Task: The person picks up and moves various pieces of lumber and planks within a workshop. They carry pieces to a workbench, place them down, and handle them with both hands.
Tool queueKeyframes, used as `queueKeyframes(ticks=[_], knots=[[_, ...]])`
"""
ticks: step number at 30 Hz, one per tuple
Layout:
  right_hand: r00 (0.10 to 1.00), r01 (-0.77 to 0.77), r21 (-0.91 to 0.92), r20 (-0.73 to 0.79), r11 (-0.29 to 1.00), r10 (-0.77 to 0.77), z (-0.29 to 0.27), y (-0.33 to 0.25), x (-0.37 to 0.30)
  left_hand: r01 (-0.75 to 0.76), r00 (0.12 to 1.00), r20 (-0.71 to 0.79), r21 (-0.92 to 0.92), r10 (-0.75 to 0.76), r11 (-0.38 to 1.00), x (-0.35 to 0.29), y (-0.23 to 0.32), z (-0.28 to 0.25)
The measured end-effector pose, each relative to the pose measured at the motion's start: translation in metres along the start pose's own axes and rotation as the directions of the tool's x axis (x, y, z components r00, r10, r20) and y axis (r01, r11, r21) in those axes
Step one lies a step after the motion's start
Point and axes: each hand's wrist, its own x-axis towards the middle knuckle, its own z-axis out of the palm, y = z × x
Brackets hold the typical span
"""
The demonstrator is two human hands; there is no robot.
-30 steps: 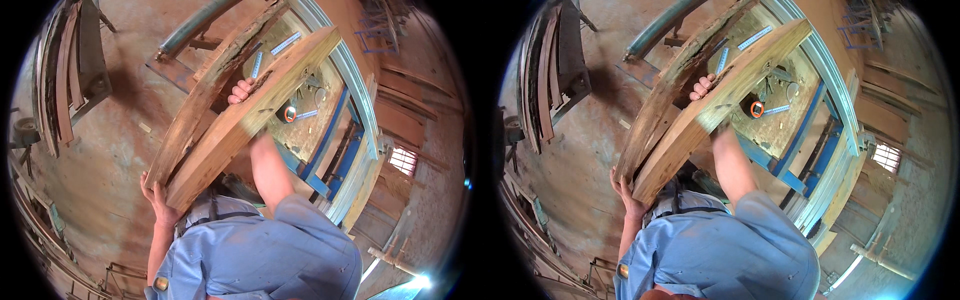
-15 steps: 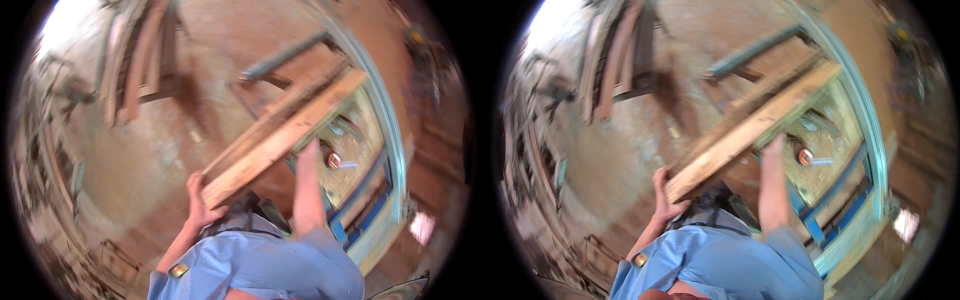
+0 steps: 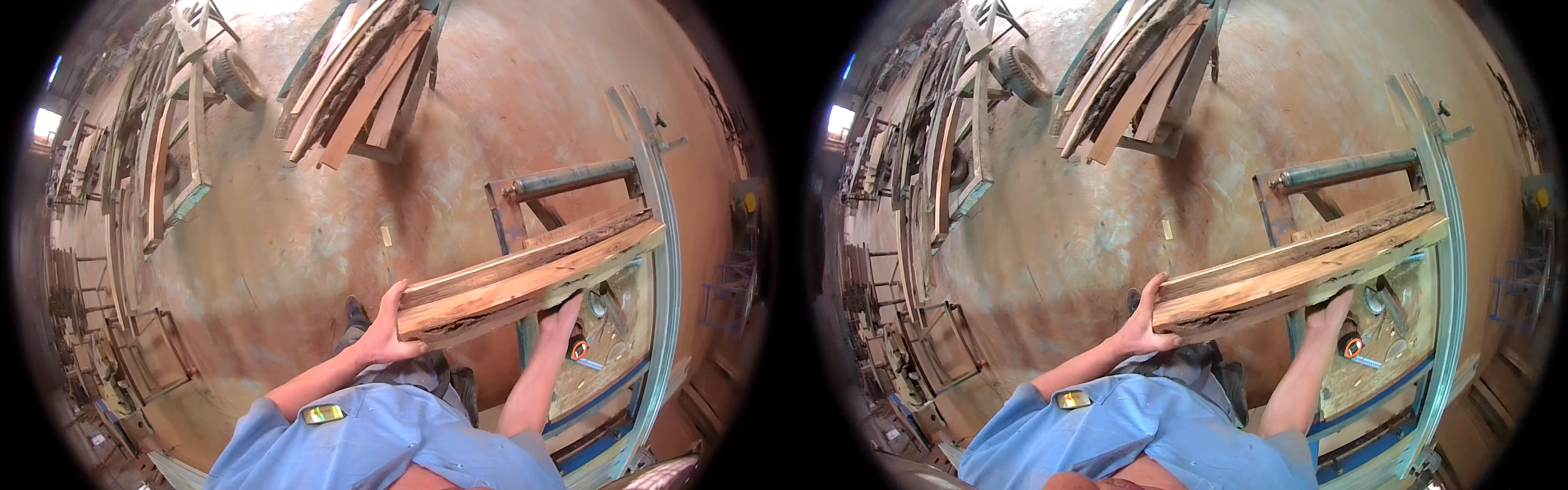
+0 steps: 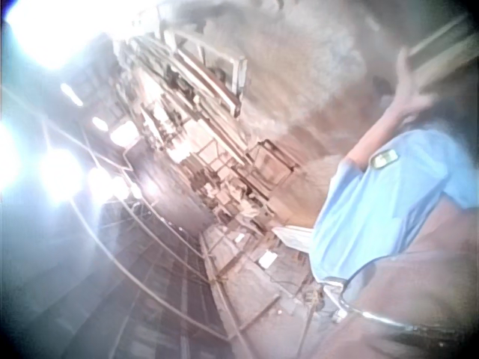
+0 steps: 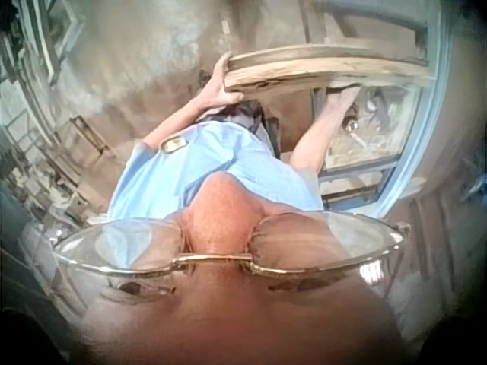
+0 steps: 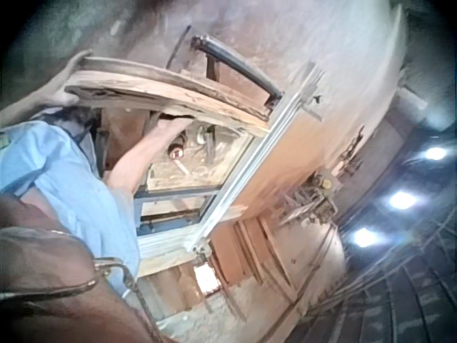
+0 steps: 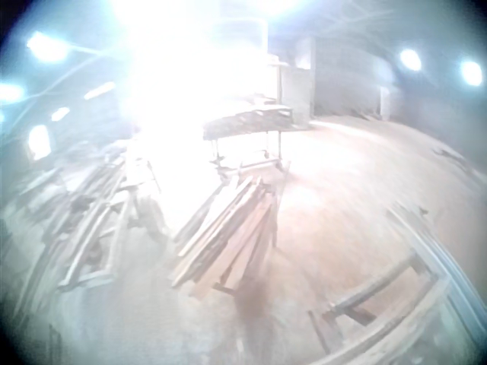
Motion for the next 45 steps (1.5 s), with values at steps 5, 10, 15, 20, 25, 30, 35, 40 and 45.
queueKeyframes(ticks=[5,10,15,20,25,30,35,40,45], knots=[[0.998,0.008,-0.006,0.065,1.000,-0.007,-0.024,0.002,0.021,0.012,1.000,0.011,0.051,-0.012,0.999,0.004,0.003,-0.004],[0.997,0.025,0.032,0.072,0.999,-0.027,-0.022,0.002,0.020,0.063,0.997,-0.034,-0.023,-0.064,0.998,0.002,-0.001,0.001],[0.997,-0.010,0.005,0.071,1.000,0.010,-0.034,0.004,0.022,0.136,0.991,0.049,-0.247,-0.128,0.959,0.000,0.017,-0.002],[0.996,-0.076,-0.022,0.042,0.997,0.077,-0.022,0.003,0.007,0.131,0.991,-0.007,-0.181,-0.134,0.975,-0.002,0.016,0.000],[0.998,-0.056,-0.027,0.037,0.998,0.057,-0.027,0.008,0.016,0.008,0.990,-0.136,-0.139,-0.027,0.990,0.001,0.007,0.000],[0.993,-0.073,-0.015,-0.092,0.997,0.071,-0.026,0.022,0.000,0.021,0.981,-0.188,-0.154,-0.050,0.988,0.003,0.016,0.003],[0.998,-0.036,0.064,-0.055,0.997,0.040,-0.025,0.032,-0.009,0.026,0.983,-0.179,-0.115,-0.046,0.993,0.004,0.024,-0.004],[0.999,0.046,0.154,-0.027,0.987,-0.042,-0.034,0.043,-0.008,0.019,0.983,-0.177,-0.100,-0.036,0.995,0.002,0.054,-0.004],[0.977,0.210,0.045,-0.035,0.977,-0.209,-0.041,0.046,-0.001,0.045,0.986,-0.162,-0.037,-0.050,0.998,0.002,0.092,-0.009]])
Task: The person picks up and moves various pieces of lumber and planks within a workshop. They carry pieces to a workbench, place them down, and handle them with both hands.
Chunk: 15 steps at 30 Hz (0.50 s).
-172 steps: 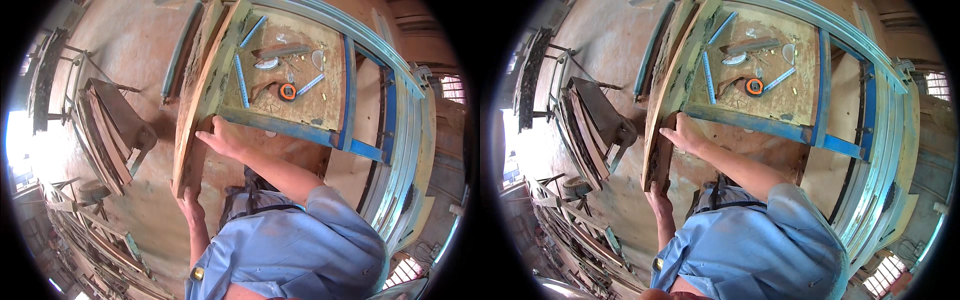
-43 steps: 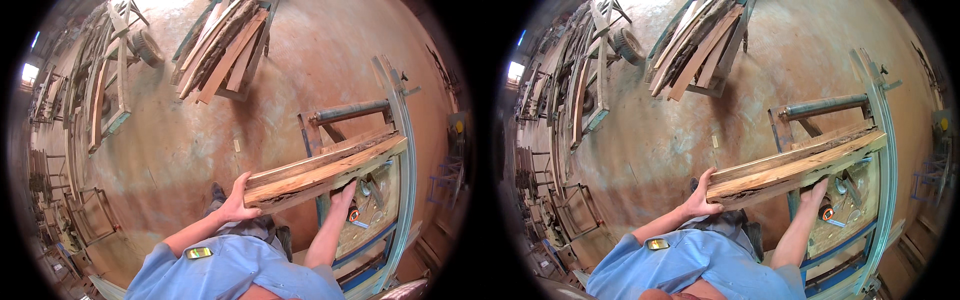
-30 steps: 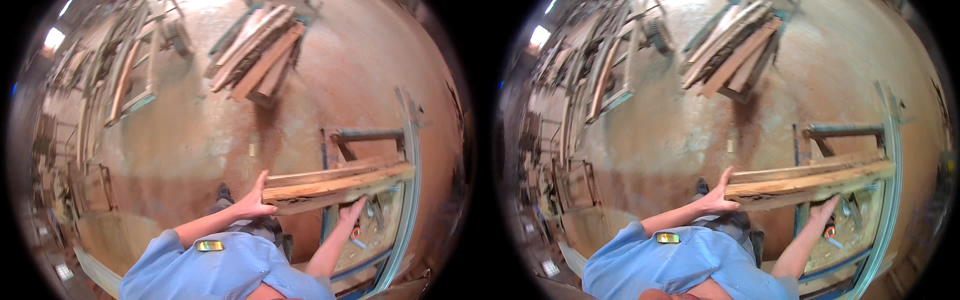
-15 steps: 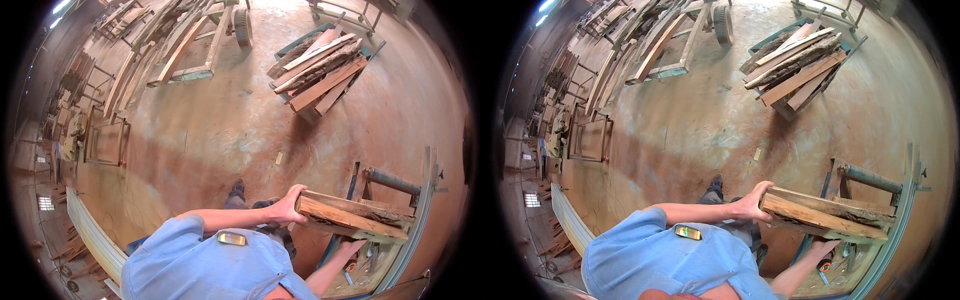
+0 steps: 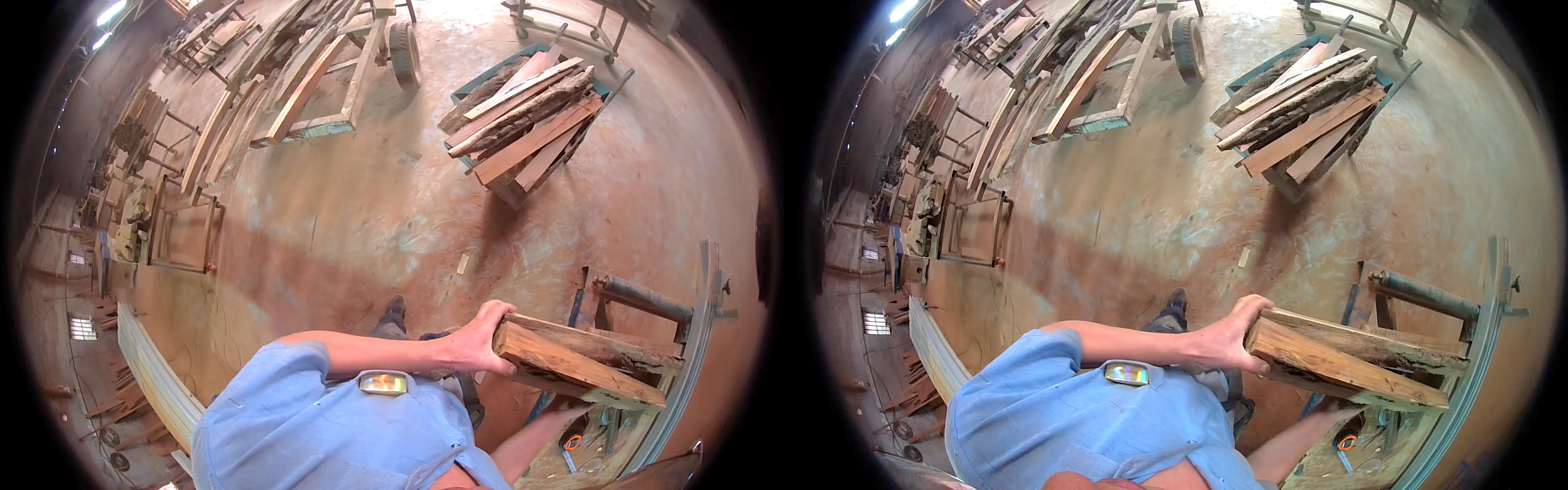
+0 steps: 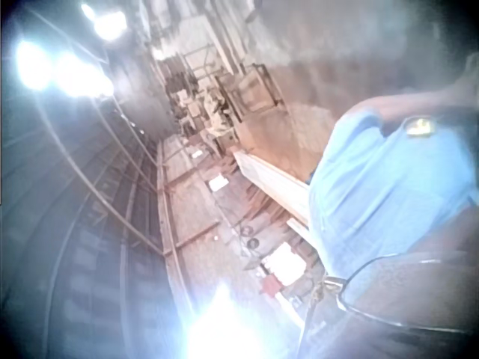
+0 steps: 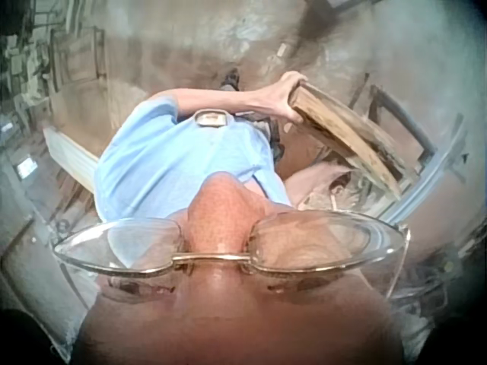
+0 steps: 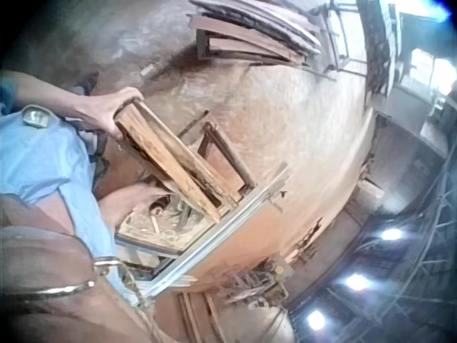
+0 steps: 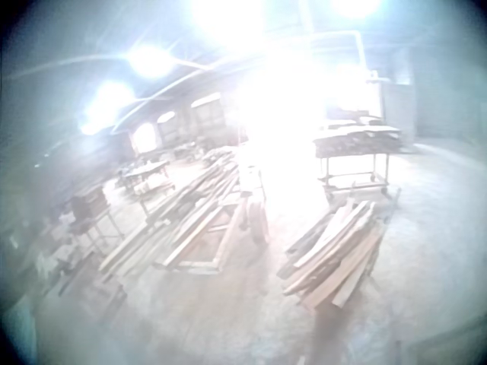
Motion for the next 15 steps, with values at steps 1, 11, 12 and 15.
queueKeyframes(ticks=[1,11,12,15], knots=[[0.999,0.033,-0.025,-0.003,0.999,-0.033,0.002,-0.001,0.000,-0.002,1.000,0.000,0.016,0.002,1.000,0.000,0.004,0.000],[0.999,-0.006,-0.029,0.044,1.000,0.007,0.027,0.004,-0.008,-0.087,0.996,0.008,0.082,0.087,0.993,-0.009,0.032,-0.002],[0.999,-0.010,-0.037,0.049,0.999,0.012,0.029,0.003,-0.009,-0.103,0.995,0.004,0.092,0.103,0.990,-0.009,0.031,-0.001],[0.997,-0.022,-0.051,0.077,0.998,0.026,0.038,0.004,-0.013,-0.142,0.990,-0.003,0.117,0.143,0.983,-0.010,0.028,-0.001]])
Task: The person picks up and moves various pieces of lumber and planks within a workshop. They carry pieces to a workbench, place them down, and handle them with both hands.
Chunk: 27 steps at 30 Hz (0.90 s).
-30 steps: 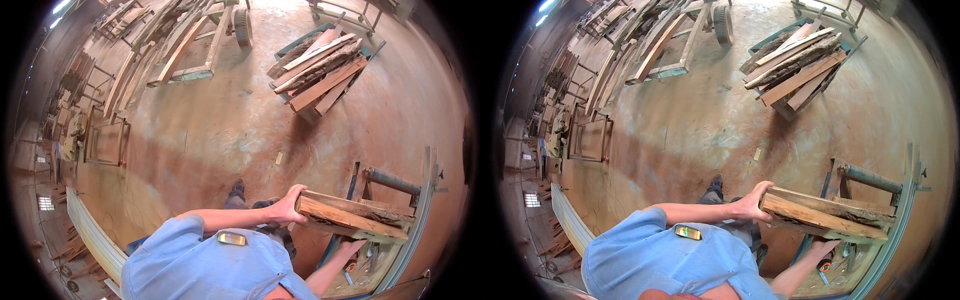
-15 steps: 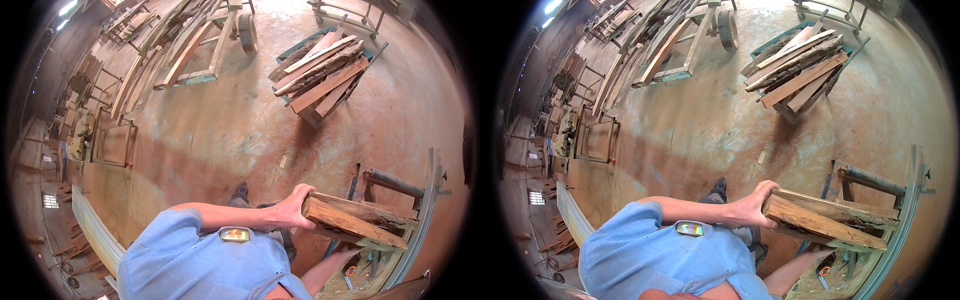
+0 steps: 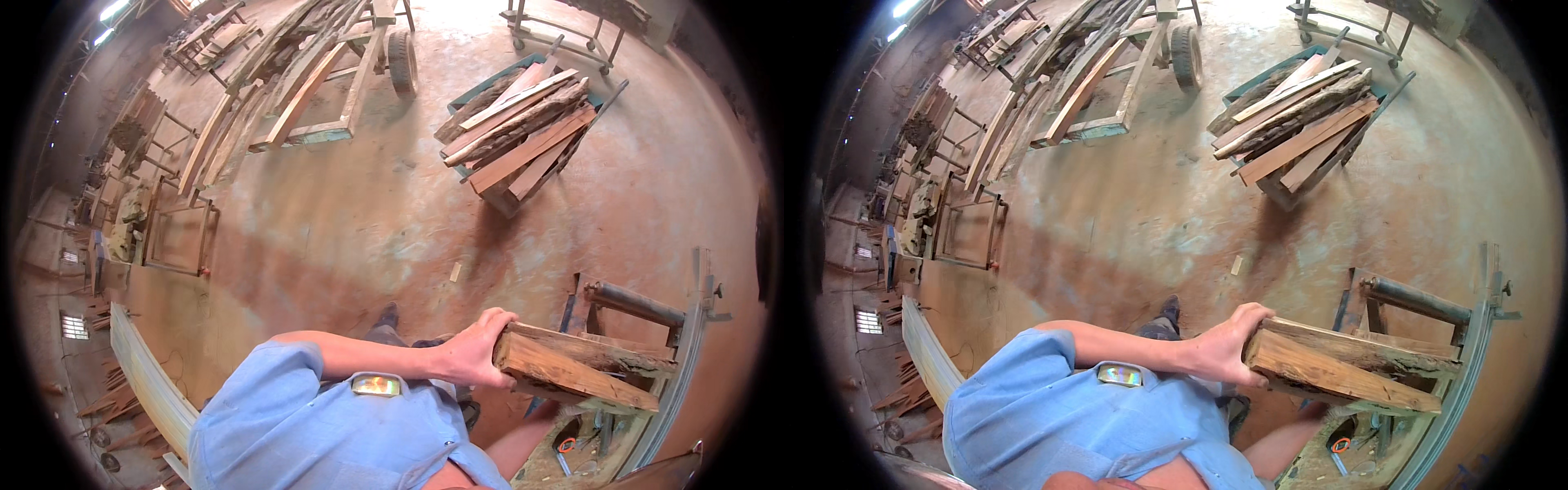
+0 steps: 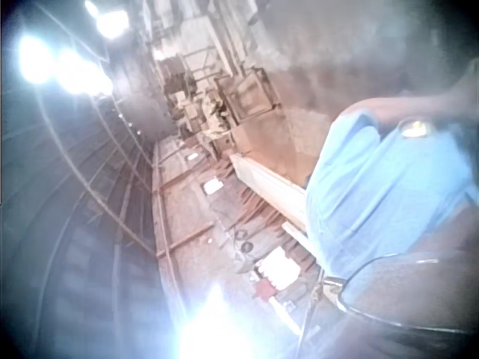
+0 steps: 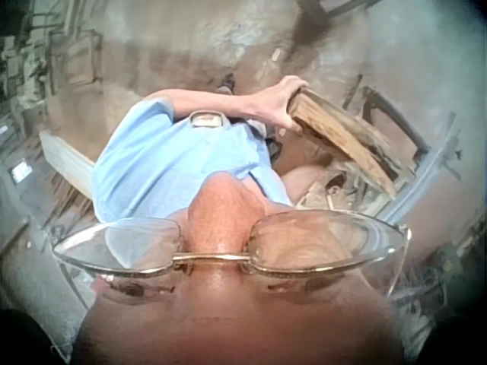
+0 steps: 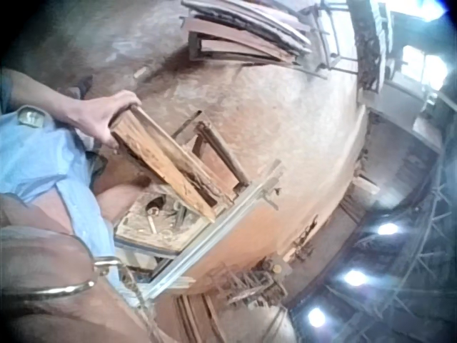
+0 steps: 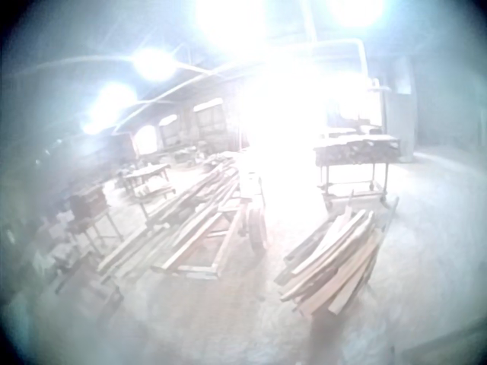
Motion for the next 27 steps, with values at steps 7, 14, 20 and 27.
queueKeyframes(ticks=[7,14,20,27], knots=[[0.997,-0.033,-0.019,0.068,0.999,0.035,0.028,0.010,-0.015,-0.100,0.995,-0.018,0.014,0.100,0.995,-0.009,-0.014,-0.012],[0.990,-0.044,-0.040,0.130,0.998,0.049,0.078,0.037,-0.046,-0.231,0.973,0.030,0.080,0.229,0.970,-0.013,-0.009,-0.081],[0.976,-0.051,-0.085,0.207,0.995,0.068,0.145,0.081,-0.095,-0.370,0.929,0.066,0.095,0.365,0.924,-0.034,-0.027,-0.181],[0.932,-0.082,-0.204,0.332,0.976,0.148,0.246,0.153,-0.177,-0.436,0.899,0.006,0.075,0.437,0.897,-0.070,-0.077,-0.316]])
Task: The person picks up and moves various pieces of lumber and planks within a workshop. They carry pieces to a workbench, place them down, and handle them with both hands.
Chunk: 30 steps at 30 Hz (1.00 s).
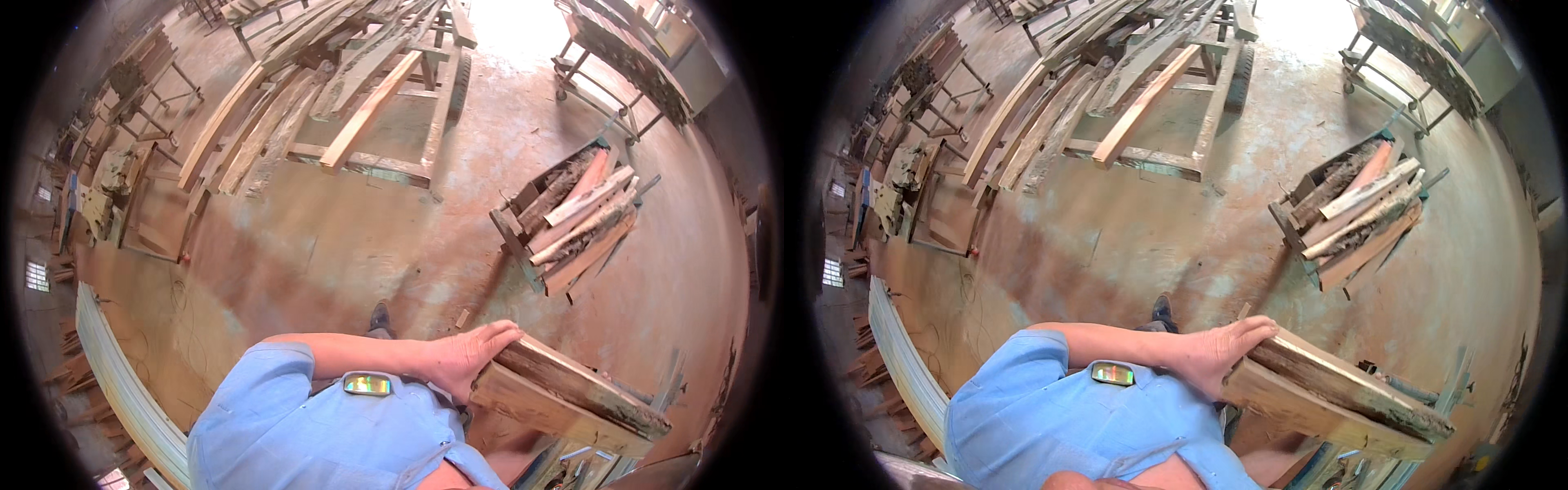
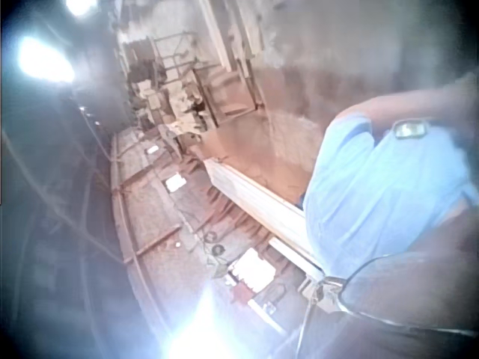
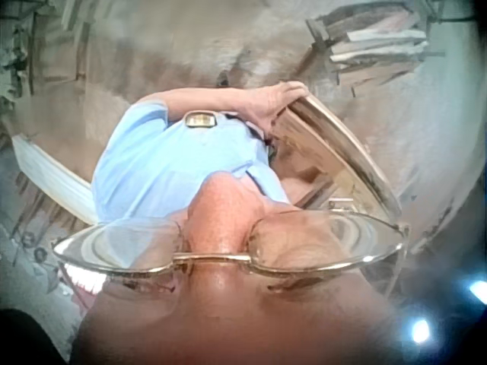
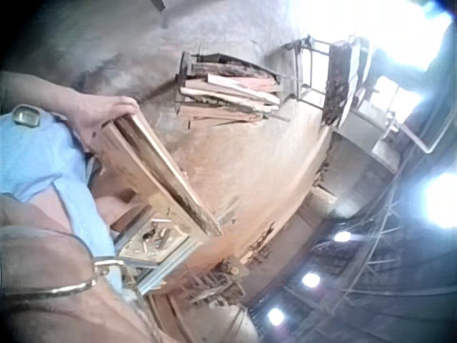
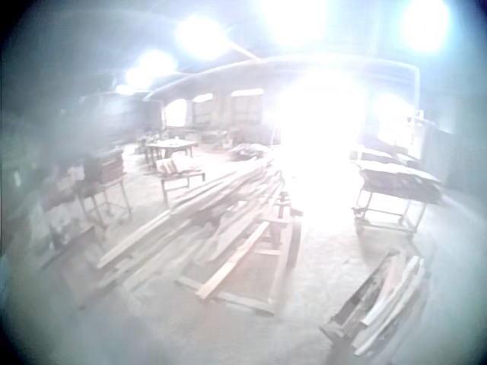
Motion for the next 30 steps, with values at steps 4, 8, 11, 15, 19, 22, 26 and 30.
queueKeyframes(ticks=[4,8,11,15,19,22,26,30], knots=[[0.990,-0.058,-0.047,0.123,0.997,0.063,0.082,0.035,-0.017,-0.010,0.988,-0.150,0.072,0.021,0.997,-0.042,-0.020,-0.065],[0.947,-0.162,-0.099,0.263,0.982,0.182,0.158,0.075,-0.025,0.105,0.950,-0.307,0.142,-0.057,0.984,-0.096,-0.028,-0.113],[0.892,-0.246,-0.139,0.354,0.959,0.280,0.209,0.109,-0.022,0.258,0.888,-0.420,0.119,-0.186,0.959,-0.132,-0.035,-0.128],[0.781,-0.386,-0.179,0.458,0.905,0.424,0.279,0.174,-0.013,0.461,0.741,-0.516,-0.074,-0.429,0.884,-0.168,-0.042,-0.138],[0.626,-0.537,-0.226,0.539,0.813,0.563,0.352,0.254,-0.004,0.453,0.522,-0.634,-0.361,-0.571,0.815,-0.183,-0.042,-0.138],[0.520,-0.626,-0.265,0.558,0.733,0.646,0.396,0.302,0.004,0.436,0.408,-0.795,-0.262,-0.449,0.861,-0.189,-0.060,-0.127],[0.420,-0.687,-0.332,0.545,0.647,0.726,0.439,0.352,0.016,0.423,0.198,-0.844,-0.385,-0.499,0.820,-0.177,-0.077,-0.120],[0.346,-0.683,-0.424,0.530,0.595,0.775,0.475,0.396,0.021,-0.057,-0.068,-0.655,-0.751,-0.753,0.658,-0.116,-0.074,-0.146]])
